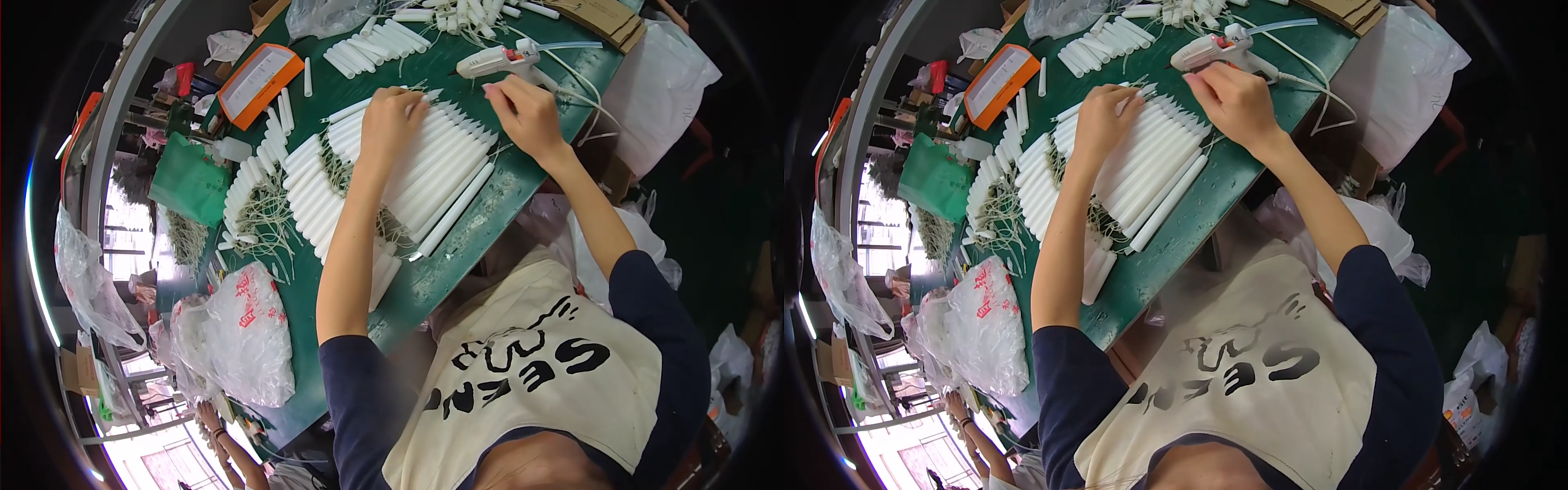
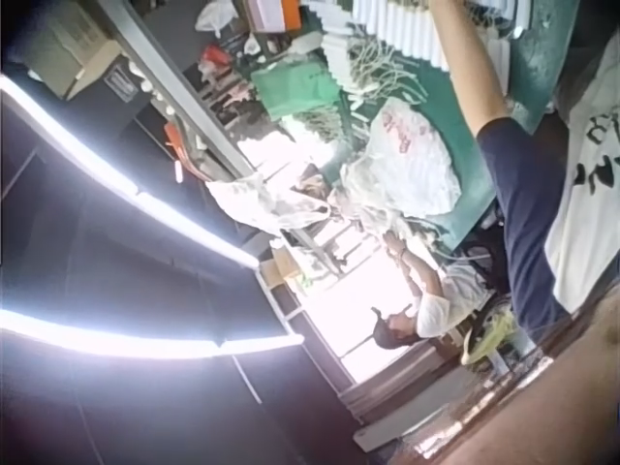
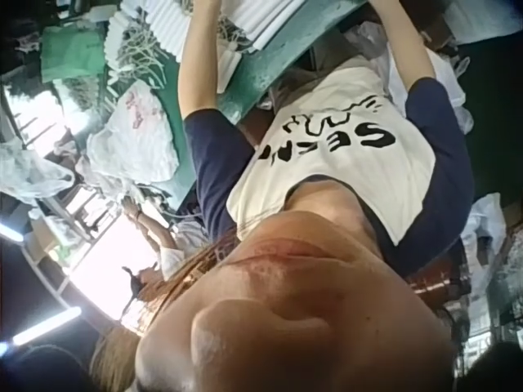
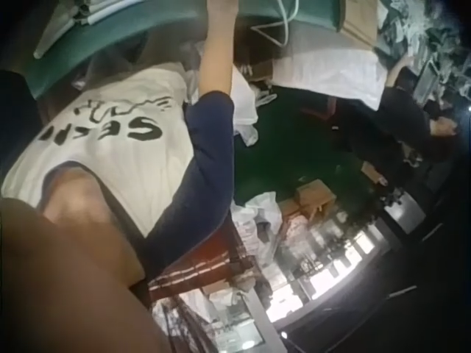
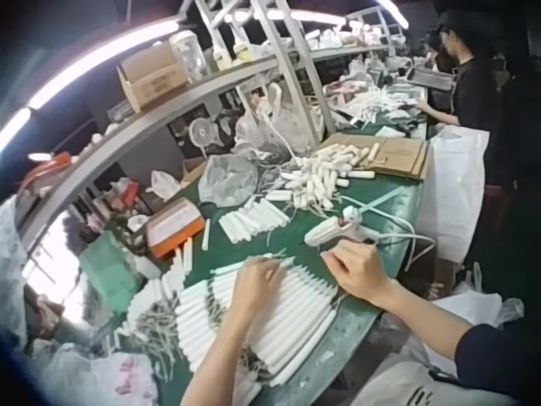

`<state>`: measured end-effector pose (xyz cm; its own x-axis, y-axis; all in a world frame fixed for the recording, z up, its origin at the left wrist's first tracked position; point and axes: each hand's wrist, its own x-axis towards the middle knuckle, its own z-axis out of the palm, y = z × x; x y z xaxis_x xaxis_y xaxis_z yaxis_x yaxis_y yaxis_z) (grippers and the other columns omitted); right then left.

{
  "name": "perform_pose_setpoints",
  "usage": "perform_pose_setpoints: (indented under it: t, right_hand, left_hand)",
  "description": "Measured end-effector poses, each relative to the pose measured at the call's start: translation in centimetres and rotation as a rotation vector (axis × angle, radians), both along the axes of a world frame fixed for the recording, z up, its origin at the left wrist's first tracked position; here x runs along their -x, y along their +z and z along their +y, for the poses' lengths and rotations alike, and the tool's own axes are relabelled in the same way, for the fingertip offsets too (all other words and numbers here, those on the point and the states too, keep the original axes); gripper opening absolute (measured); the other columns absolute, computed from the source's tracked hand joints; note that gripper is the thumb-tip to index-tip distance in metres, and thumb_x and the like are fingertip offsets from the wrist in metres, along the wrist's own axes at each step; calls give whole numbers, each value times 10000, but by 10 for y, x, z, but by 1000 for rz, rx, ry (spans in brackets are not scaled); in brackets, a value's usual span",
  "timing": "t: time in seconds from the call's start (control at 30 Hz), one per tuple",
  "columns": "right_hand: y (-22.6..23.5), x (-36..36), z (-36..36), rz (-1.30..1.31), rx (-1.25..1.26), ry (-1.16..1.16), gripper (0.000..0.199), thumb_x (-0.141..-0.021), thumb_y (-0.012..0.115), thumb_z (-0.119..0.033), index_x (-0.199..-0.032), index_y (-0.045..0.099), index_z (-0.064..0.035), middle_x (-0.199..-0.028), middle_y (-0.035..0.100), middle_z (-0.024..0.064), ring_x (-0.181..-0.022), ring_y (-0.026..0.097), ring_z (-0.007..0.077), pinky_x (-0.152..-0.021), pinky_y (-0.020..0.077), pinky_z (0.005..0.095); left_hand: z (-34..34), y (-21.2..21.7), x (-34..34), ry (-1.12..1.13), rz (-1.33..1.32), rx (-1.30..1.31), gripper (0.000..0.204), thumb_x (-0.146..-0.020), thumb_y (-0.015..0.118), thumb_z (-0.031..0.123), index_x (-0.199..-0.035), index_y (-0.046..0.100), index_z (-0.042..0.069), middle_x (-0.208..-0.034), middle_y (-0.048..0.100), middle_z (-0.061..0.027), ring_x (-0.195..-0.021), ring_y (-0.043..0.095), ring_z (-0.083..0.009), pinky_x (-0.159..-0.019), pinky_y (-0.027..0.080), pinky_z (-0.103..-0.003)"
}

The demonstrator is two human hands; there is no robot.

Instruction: Using a hot glue gun to attach green plastic stems to white bases in an assembly line setting.

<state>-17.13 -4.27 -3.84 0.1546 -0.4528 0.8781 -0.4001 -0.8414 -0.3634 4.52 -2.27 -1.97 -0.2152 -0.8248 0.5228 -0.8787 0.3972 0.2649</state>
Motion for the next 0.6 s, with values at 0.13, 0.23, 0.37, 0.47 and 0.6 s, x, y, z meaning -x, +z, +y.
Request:
perform_pose_setpoints:
  t: [0.13,0.23,0.37,0.47,0.6]
  right_hand:
    - [-4,21,-5,-191,-68,-221,106,-787,645,-90,-773,578,-10,-677,531,57,-512,467,143,-476,388,262]
    - [-5,31,-9,-185,-134,-431,166,-760,686,-143,-796,578,-24,-733,547,62,-591,498,164,-532,410,275]
    - [-8,32,-20,-64,-96,-602,387,-685,754,-304,-868,586,-8,-846,570,103,-813,518,259,-738,422,363]
    - [-9,31,-25,55,-220,-490,488,-657,764,-362,-916,596,16,-900,564,124,-869,515,286,-790,413,374]
    - [-6,31,-27,95,-361,-447,535,-653,762,-382,-942,598,37,-929,561,151,-879,527,300,-789,424,369]
  left_hand:
    - [-6,1,-4,-38,-32,-73,166,-769,628,145,-875,682,29,-929,632,-127,-889,557,-293,-800,439,-357]
    - [-12,2,-7,-16,-3,-117,152,-766,625,137,-861,685,35,-942,630,-123,-888,561,-290,-808,436,-365]
    - [-23,1,-13,-5,-41,-126,142,-759,633,141,-841,688,38,-948,627,-116,-896,559,-286,-814,433,-367]
    - [-30,3,-14,11,-68,-191,137,-755,638,142,-835,691,44,-945,623,-120,-906,555,-286,-809,434,-365]
    - [-34,7,-14,-22,-110,-280,137,-750,643,145,-832,691,46,-937,616,-131,-911,547,-289,-800,434,-363]
